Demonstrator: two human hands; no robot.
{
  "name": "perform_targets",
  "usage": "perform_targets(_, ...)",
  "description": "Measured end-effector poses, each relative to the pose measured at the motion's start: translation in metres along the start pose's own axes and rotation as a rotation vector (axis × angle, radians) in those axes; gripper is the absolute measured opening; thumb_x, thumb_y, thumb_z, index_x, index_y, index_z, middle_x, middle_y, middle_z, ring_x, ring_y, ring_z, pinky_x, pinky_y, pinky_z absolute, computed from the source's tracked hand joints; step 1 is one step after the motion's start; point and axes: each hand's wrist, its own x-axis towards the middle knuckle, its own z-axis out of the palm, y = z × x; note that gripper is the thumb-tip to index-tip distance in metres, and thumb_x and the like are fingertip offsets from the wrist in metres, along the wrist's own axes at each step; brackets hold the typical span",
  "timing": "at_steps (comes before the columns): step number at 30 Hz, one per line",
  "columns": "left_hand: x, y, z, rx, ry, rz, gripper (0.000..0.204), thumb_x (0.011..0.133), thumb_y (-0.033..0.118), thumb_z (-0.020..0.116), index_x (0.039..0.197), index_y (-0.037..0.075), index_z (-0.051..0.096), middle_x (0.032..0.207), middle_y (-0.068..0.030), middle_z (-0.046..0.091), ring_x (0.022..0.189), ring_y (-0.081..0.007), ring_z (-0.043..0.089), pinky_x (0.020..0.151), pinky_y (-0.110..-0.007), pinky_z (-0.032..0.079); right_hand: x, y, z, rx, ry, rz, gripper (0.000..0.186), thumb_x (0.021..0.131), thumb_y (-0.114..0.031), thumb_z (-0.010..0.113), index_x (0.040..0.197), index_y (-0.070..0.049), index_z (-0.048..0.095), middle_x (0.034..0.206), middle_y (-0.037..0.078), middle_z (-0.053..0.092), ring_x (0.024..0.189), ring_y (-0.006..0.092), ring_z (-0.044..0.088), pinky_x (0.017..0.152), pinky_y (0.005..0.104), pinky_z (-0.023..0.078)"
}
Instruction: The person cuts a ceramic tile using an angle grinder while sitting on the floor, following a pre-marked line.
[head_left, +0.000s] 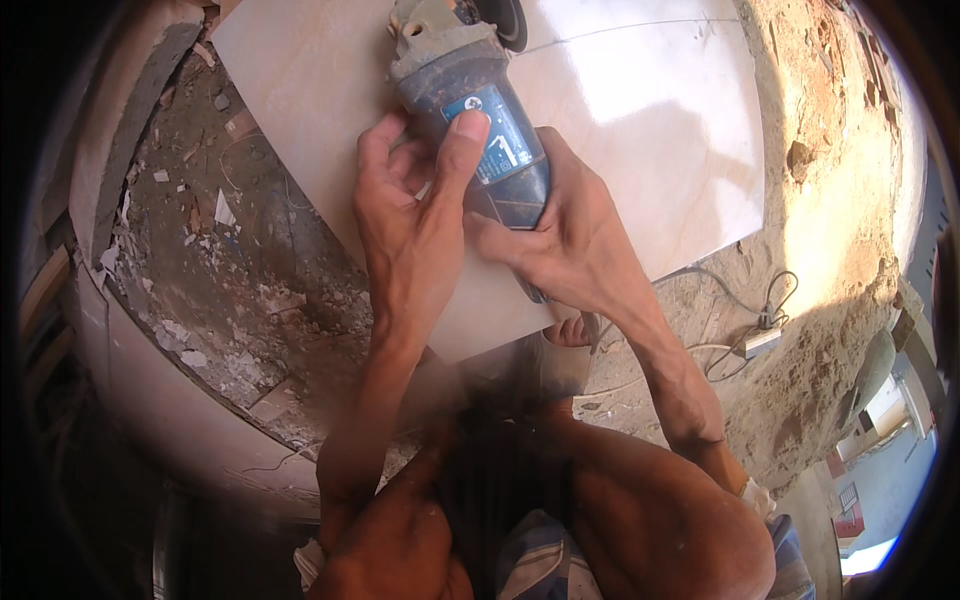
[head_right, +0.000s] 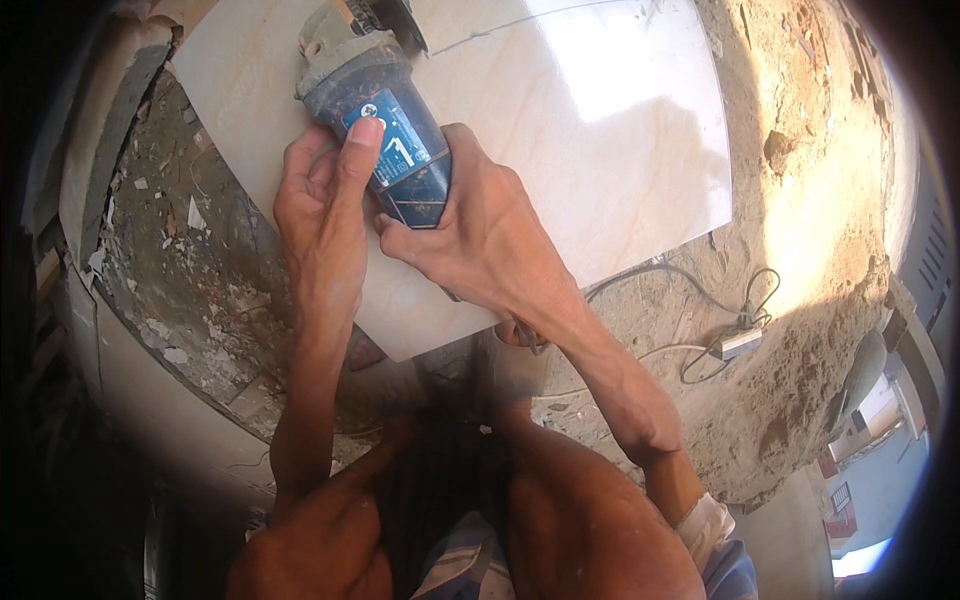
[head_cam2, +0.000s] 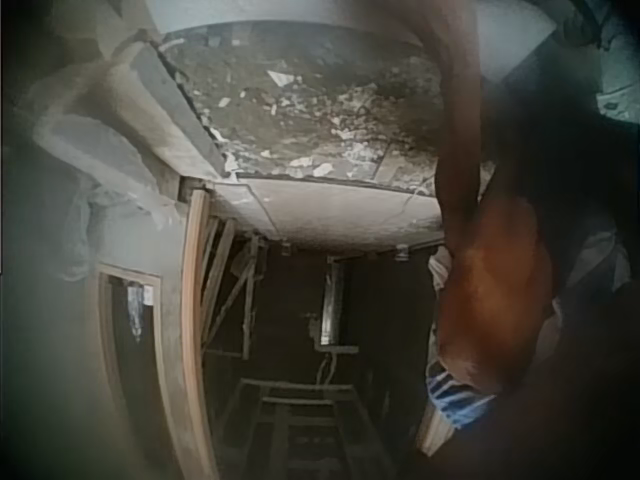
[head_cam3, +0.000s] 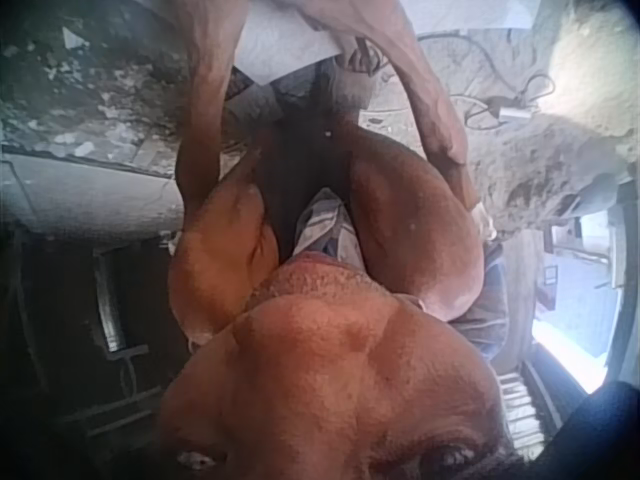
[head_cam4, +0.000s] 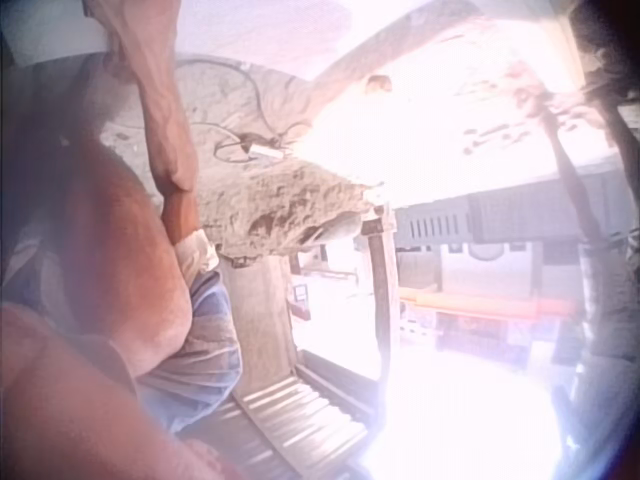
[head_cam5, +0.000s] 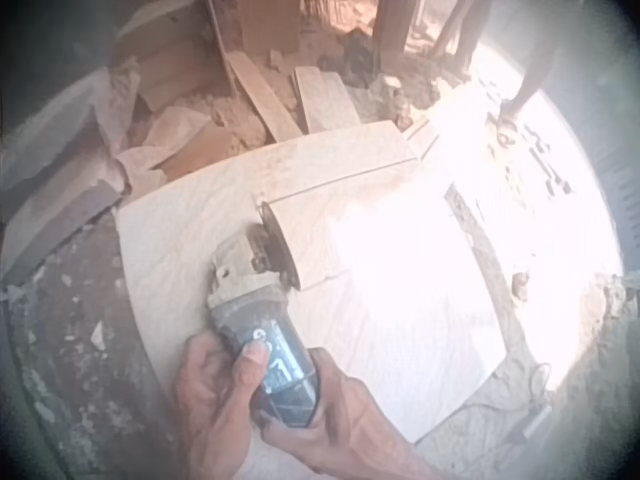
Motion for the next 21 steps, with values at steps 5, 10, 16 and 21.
perform_targets(5, -0.0006, -0.0006, 0.0021, -0.023, -0.014, 0.011, 0.089, 0.1, 0.043, 0.085, 0.152, -0.016, 0.043, 0.13, -0.0247, 0.07, 0.115, -0.0241, 0.07, 0.091, -0.033, 0.058, -0.0011, 0.0015, -0.0006, -0.024, 0.017, -0.044, 0.061, 0.082, -0.026, 0.084, 0.123, 0.01, 0.057, 0.094, 0.022, 0.073, 0.084, 0.0279, 0.075, 0.074, 0.0386, 0.06)
perform_targets(10, -0.0022, 0.0004, -0.0001, -0.031, -0.011, 0.012, 0.088, 0.1, 0.042, 0.085, 0.152, -0.016, 0.043, 0.129, -0.0245, 0.07, 0.113, -0.0234, 0.071, 0.091, -0.033, 0.059, -0.0005, 0.0056, 0.0026, -0.029, 0.019, -0.087, 0.059, 0.083, -0.027, 0.084, 0.119, 0.011, 0.056, 0.09, 0.026, 0.074, 0.081, 0.0332, 0.078, 0.073, 0.0416, 0.062)
perform_targets(16, -0.0022, -0.0025, 0.0006, -0.028, -0.01, 0.016, 0.087, 0.1, 0.041, 0.085, 0.152, -0.015, 0.043, 0.128, -0.0237, 0.07, 0.112, -0.023, 0.071, 0.091, -0.033, 0.059, -0.0016, 0.0084, 0.0022, -0.033, 0.027, -0.097, 0.059, 0.083, -0.028, 0.084, 0.119, 0.011, 0.056, 0.091, 0.026, 0.074, 0.081, 0.0333, 0.078, 0.073, 0.0414, 0.062)
perform_targets(21, -0.0027, -0.0039, 0.0017, -0.033, -0.014, 0.016, 0.083, 0.101, 0.043, 0.084, 0.15, -0.013, 0.047, 0.129, -0.023, 0.071, 0.115, -0.0218, 0.069, 0.095, -0.033, 0.056, -0.0022, 0.0082, 0.0004, -0.041, 0.021, -0.09, 0.06, 0.083, -0.027, 0.084, 0.12, 0.011, 0.056, 0.091, 0.026, 0.075, 0.082, 0.0332, 0.078, 0.073, 0.0413, 0.062)
